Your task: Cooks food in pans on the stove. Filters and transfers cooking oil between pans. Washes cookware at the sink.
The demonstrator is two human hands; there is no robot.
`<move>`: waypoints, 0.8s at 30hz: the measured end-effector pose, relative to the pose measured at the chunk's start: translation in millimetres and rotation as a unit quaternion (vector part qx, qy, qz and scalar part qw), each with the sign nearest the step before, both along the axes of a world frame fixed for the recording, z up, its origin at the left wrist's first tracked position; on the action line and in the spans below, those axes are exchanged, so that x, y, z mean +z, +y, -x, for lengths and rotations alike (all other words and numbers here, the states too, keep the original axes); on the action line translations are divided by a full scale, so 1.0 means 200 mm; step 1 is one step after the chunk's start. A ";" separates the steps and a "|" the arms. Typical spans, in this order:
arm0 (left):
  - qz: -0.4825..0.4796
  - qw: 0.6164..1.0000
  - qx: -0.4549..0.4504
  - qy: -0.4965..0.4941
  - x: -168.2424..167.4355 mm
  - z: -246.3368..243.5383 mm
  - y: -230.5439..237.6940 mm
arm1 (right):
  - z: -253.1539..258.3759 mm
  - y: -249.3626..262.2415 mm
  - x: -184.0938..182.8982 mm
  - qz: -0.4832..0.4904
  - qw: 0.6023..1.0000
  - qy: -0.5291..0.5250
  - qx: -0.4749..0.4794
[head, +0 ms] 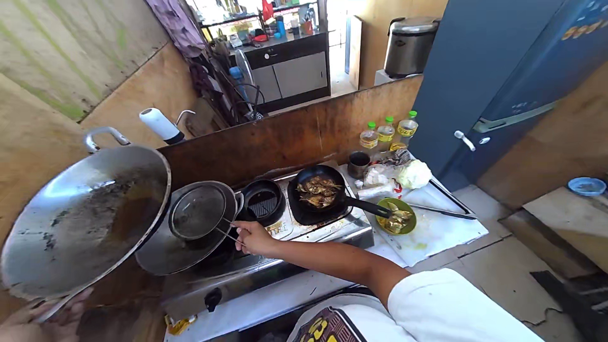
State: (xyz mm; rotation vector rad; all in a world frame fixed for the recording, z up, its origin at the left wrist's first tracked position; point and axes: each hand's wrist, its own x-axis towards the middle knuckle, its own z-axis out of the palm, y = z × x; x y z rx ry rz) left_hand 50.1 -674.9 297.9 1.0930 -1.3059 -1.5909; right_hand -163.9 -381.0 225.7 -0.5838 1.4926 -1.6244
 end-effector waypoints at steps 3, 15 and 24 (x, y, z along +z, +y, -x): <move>0.021 1.000 0.000 -0.001 -0.05 -0.01 -0.03 | -0.02 0.00 0.02 -0.013 1.000 0.003 -0.005; -0.004 0.995 0.094 -0.029 0.36 0.10 0.48 | 0.09 0.01 0.05 0.034 0.998 0.033 -0.032; -0.032 0.994 0.097 -0.032 0.32 0.07 0.50 | 0.15 0.04 0.06 0.057 0.995 -0.059 -0.059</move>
